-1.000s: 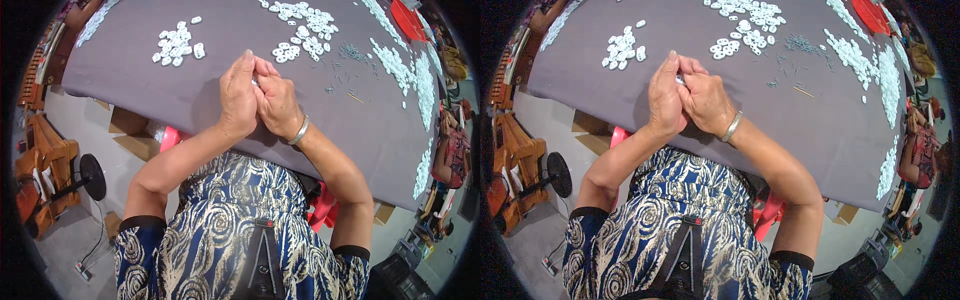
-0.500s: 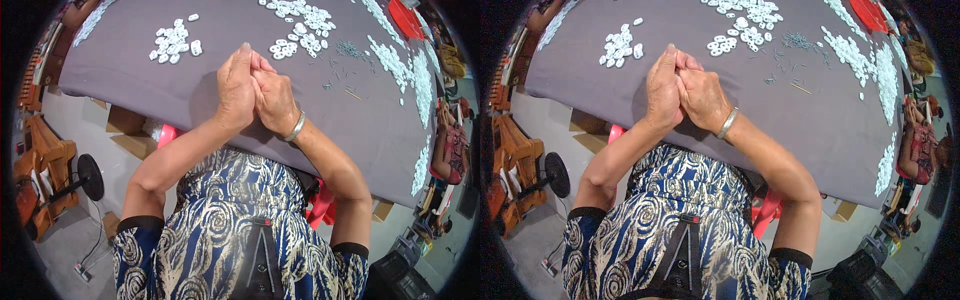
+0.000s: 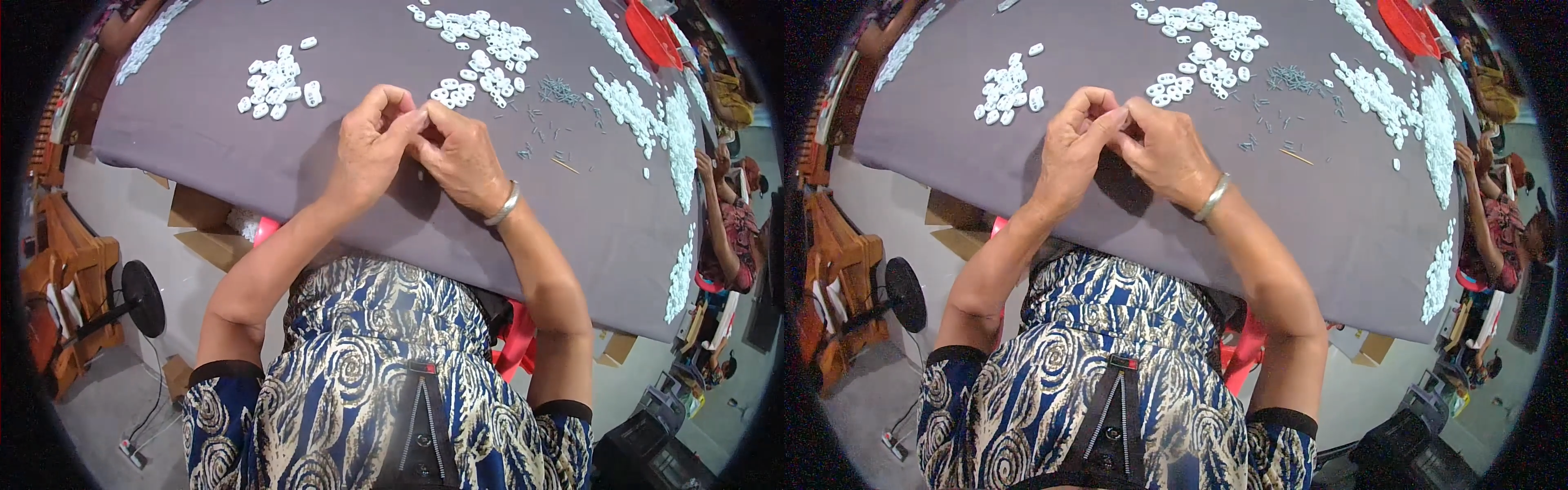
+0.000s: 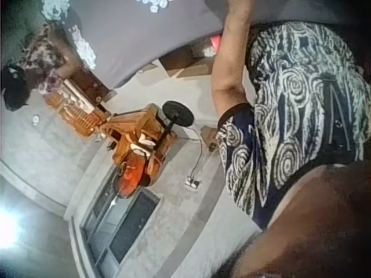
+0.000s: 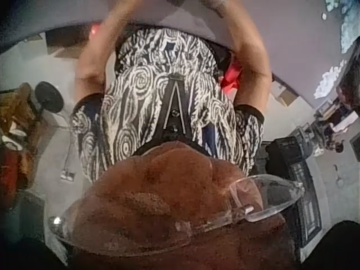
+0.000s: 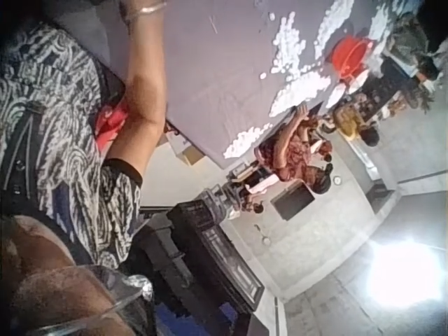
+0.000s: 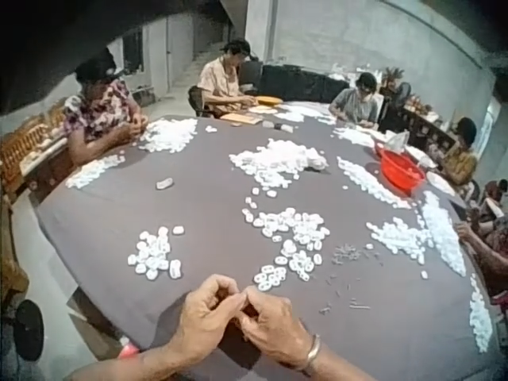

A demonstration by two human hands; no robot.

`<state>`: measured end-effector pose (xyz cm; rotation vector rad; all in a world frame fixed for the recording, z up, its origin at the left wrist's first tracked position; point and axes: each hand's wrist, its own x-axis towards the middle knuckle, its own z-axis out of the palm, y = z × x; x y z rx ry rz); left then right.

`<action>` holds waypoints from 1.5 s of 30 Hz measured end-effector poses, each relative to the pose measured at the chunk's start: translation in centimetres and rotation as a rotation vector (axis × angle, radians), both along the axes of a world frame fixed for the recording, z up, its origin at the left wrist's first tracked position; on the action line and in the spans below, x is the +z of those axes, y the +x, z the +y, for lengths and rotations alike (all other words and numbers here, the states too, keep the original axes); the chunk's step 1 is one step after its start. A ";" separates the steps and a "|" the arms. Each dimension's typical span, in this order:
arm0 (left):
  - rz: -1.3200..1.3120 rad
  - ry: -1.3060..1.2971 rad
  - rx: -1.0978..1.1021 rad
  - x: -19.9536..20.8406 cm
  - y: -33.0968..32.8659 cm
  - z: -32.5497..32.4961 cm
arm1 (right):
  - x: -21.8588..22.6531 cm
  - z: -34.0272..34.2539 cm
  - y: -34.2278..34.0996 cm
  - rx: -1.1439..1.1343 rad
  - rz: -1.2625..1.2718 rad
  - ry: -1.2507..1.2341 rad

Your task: The person assembles small plastic components together by hand and places the assembled pieces onto the table.

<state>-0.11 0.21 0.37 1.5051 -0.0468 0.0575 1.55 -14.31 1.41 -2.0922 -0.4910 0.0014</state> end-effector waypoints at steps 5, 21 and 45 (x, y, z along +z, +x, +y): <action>0.030 0.151 0.061 0.5 1.5 2.2 | 0.3 -2.6 2.7 -0.110 -0.285 -0.006; -0.296 0.851 0.352 2.1 3.3 6.1 | -1.2 -4.8 4.3 -0.198 -0.325 -0.378; -0.021 0.135 -0.062 -0.3 0.4 0.3 | 1.3 -4.3 2.2 0.081 0.097 -0.122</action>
